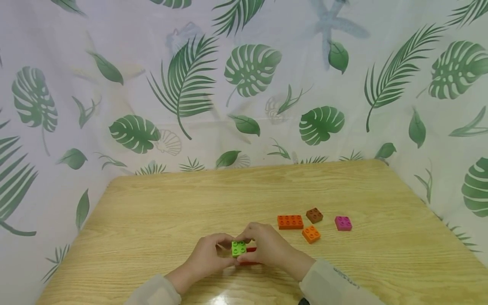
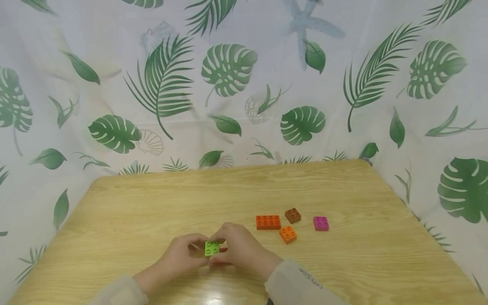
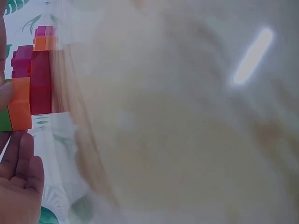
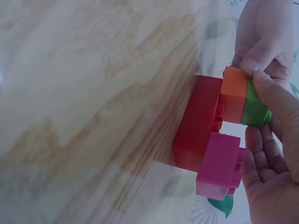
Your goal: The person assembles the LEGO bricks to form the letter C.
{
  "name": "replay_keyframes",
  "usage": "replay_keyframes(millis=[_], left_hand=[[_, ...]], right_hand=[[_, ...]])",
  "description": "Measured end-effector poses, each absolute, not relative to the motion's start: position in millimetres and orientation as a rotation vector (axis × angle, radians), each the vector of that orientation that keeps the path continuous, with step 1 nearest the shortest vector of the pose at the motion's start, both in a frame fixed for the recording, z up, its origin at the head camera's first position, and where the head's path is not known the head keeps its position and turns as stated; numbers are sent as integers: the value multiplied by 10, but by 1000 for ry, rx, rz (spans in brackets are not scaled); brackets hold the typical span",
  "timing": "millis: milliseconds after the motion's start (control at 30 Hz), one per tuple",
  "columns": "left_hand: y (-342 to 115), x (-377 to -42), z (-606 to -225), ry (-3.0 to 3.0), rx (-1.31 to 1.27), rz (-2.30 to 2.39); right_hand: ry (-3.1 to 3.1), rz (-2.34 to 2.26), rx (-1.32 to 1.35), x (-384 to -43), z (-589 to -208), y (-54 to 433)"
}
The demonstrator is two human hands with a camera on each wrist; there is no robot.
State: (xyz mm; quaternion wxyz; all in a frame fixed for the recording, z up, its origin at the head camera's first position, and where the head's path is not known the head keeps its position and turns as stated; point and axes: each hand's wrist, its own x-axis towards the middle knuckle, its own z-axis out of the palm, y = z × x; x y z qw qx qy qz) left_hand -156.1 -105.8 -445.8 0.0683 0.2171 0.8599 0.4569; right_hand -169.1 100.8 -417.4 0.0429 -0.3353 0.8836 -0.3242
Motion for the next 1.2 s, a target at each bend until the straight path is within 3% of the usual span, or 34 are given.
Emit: replay_keyframes(millis=[700, 1200], left_hand=[[-1062, -1534, -4458, 2611, 716, 1470], [-1042, -1549, -4474, 2582, 669, 1492]], right_hand=[[2729, -1137, -1038, -1670, -4312, 1078], [2803, -1308, -924, -1645, -4342, 1585]])
